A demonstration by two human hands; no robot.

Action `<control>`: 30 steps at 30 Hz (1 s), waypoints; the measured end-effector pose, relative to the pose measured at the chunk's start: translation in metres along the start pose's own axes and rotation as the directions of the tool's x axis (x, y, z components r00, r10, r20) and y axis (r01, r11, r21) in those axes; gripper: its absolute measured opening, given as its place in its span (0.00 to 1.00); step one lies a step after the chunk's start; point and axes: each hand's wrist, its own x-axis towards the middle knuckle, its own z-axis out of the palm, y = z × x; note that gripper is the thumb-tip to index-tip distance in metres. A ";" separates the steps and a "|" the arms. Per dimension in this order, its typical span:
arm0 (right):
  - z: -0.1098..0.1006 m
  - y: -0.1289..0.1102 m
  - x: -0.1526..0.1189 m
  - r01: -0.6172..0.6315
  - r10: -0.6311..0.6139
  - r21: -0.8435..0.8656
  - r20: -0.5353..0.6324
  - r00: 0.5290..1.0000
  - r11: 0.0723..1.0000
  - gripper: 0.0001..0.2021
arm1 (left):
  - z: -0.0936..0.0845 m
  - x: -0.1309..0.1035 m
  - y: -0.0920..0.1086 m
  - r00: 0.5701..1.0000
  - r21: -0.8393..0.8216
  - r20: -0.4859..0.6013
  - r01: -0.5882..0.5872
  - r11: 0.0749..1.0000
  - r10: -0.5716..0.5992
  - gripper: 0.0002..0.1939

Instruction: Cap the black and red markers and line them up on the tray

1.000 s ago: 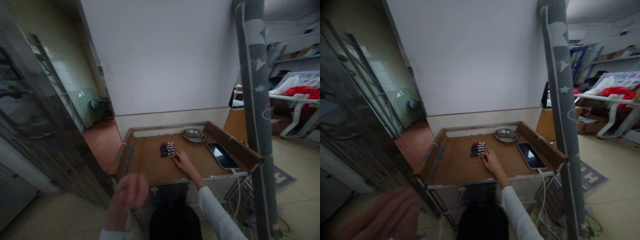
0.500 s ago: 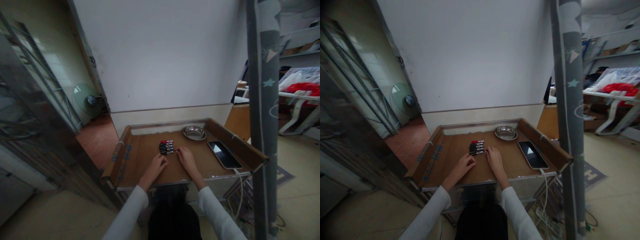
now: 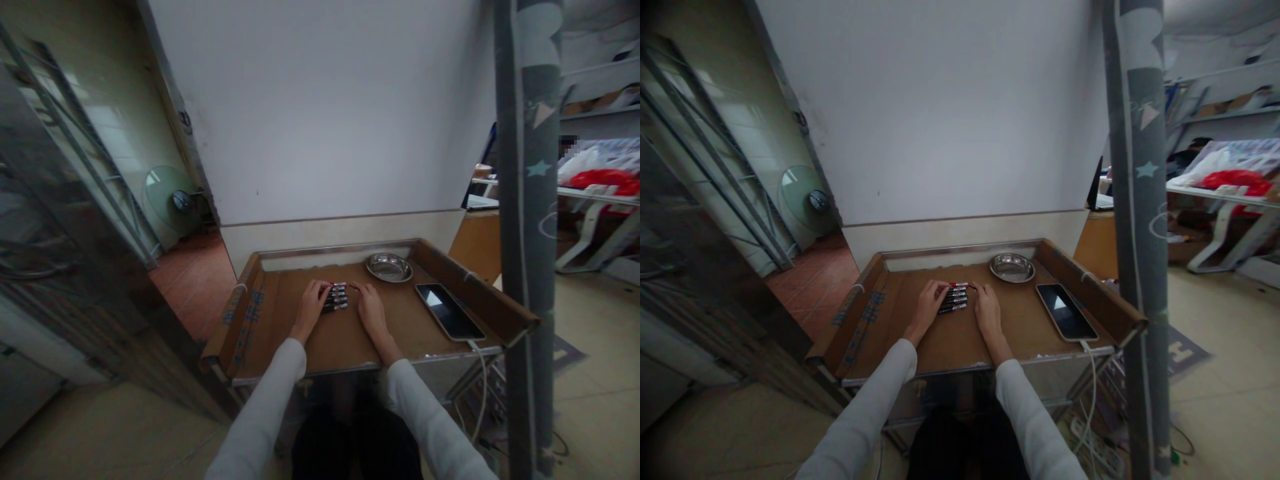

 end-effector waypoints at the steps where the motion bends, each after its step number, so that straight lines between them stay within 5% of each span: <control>1: -0.001 -0.001 -0.001 0.007 -0.008 0.024 0.016 1.000 1.000 0.17 | 0.000 0.000 0.000 1.000 -0.002 0.003 -0.006 1.000 0.006 0.06; 21: -0.012 -0.019 -0.005 0.202 -0.221 0.126 0.159 0.962 0.971 0.13 | 0.000 -0.010 0.008 0.972 -0.006 0.182 -0.151 0.989 0.149 0.05; 25: -0.017 -0.017 -0.006 0.138 -0.141 0.031 0.112 0.984 0.990 0.12 | -0.005 -0.013 0.013 0.976 0.075 0.176 -0.139 0.987 0.124 0.06; 30: -0.020 -0.013 -0.008 -0.013 0.014 -0.071 0.027 1.000 0.997 0.12 | -0.009 -0.016 0.016 0.938 0.239 0.329 -0.194 0.951 0.109 0.08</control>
